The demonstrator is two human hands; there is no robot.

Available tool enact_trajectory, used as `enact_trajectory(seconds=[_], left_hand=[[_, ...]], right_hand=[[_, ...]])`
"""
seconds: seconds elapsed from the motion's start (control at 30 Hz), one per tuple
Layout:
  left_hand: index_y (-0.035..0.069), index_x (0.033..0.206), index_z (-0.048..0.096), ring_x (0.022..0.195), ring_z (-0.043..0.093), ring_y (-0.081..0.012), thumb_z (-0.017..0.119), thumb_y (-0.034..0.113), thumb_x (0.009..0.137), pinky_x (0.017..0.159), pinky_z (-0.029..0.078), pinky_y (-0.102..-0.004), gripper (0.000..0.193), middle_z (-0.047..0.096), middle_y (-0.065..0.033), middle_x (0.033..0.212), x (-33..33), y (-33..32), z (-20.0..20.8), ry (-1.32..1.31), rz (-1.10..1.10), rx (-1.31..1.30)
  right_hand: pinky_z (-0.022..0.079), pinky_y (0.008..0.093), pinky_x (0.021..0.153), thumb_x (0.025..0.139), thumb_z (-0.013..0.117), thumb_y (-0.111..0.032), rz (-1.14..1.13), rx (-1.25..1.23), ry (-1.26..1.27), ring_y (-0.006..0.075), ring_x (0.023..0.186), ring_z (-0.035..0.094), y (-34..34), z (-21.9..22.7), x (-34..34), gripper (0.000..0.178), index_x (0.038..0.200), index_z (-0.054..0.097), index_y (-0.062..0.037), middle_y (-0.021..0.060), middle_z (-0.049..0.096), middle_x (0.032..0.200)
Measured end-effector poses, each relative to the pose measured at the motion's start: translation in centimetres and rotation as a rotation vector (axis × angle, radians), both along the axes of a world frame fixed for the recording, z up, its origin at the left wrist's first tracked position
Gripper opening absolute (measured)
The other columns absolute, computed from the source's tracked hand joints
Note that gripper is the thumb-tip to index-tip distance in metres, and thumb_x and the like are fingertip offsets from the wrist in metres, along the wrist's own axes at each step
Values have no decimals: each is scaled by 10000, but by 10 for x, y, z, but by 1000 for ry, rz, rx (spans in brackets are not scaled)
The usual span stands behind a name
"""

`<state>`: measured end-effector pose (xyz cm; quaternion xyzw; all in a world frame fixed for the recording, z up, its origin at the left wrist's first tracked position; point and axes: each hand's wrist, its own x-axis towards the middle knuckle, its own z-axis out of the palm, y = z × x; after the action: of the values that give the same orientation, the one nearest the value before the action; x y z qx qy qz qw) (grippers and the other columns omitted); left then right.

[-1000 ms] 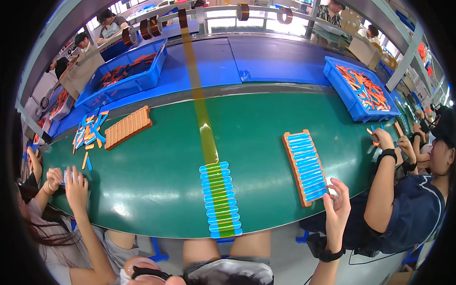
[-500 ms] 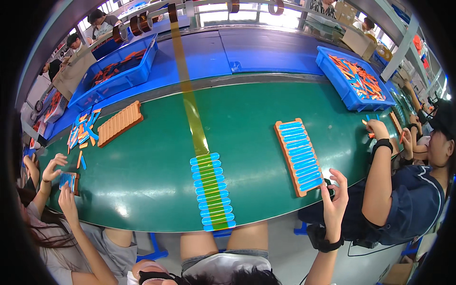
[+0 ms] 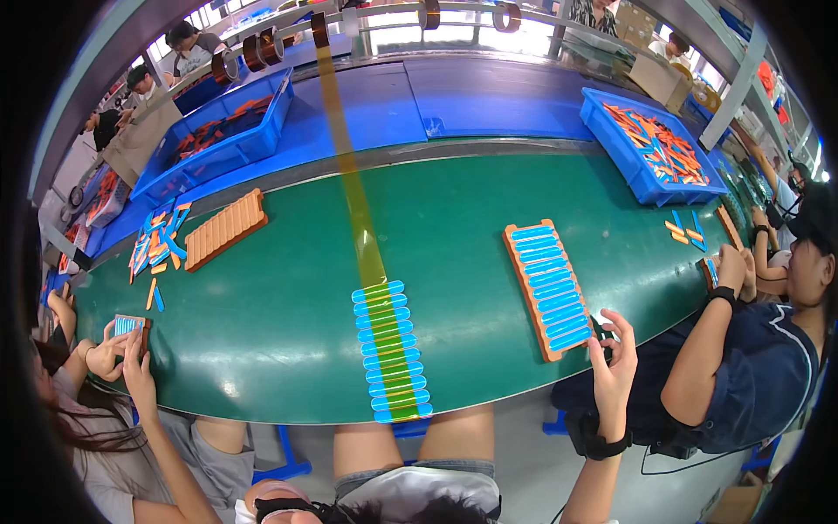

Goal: Assembling small blue and green plastic pieces onto a brown plastic base at a factory assembly line.

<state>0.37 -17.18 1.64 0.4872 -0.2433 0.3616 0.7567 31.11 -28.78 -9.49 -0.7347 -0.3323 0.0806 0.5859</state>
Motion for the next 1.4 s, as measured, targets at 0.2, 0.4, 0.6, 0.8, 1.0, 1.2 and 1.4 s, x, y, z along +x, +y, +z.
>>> enact_trajectory(seconds=[0.2, 0.4, 0.6, 0.8, 1.0, 1.2, 1.4], left_hand=[[251, 903, 598, 822, 380, -195, 632, 156, 780, 745, 349, -336, 160, 528, -64, 948, 22, 15, 1, -125, -32, 127], [96, 682, 590, 749, 472, -200, 604, 87, 783, 627, 395, -310, 103, 553, -68, 770, 20, 32, 25, -28, 135, 210], [5, 824, 623, 904, 567, -272, 539, 191, 818, 756, 454, -337, 204, 614, -132, 936, 48, 145, -32, 1115, 794, 500], [-55, 1051, 409, 1261, 121, -438, 618, 385, 738, 1003, 197, -491, 579, 206, -313, 1312, 68, 143, -91, 1412, 893, 1234], [-49, 958, 512, 903, 565, -138, 568, 75, 815, 811, 442, -274, 197, 592, -66, 921, 59, 136, -55, 1111, 317, 101], [-64, 1087, 493, 910, 575, -179, 447, 106, 884, 827, 461, -319, 269, 579, -111, 1016, 3, 145, -41, 907, 182, -516], [-14, 932, 578, 804, 575, -110, 513, 163, 867, 729, 470, -261, 200, 609, -65, 892, -3, 155, -42, 937, 240, -554]], right_hand=[[383, 199, 711, 769, 520, 53, 21, -46, -43, 103, 917, 439, -4, -1, 10, 377, 1136, 437, 28, 86, 462, 1159], [425, 250, 733, 813, 497, 13, 122, -38, 15, 146, 949, 498, -3, -6, 15, 391, 1186, 381, 45, 135, 505, 1127], [391, 241, 671, 647, 709, -80, 270, -253, -192, 166, 917, 496, -8, 20, 19, 657, 1221, 397, -8, 110, 507, 1182], [382, 239, 627, 568, 766, -86, 301, -296, -261, 158, 844, 503, 3, 22, 22, 802, 1254, 355, -33, 119, 525, 1172], [375, 220, 611, 550, 771, -62, 284, -261, -257, 138, 767, 509, 4, 19, -6, 833, 1255, 331, -6, 116, 567, 1116], [385, 223, 605, 552, 782, -91, 330, -223, -348, 128, 754, 514, 43, 10, -99, 844, 1261, 334, 8, 82, 550, 1138], [442, 327, 750, 634, 733, -121, 400, -251, -246, 257, 857, 502, 90, 20, -155, 761, 1260, 327, 27, 150, 534, 1055]])
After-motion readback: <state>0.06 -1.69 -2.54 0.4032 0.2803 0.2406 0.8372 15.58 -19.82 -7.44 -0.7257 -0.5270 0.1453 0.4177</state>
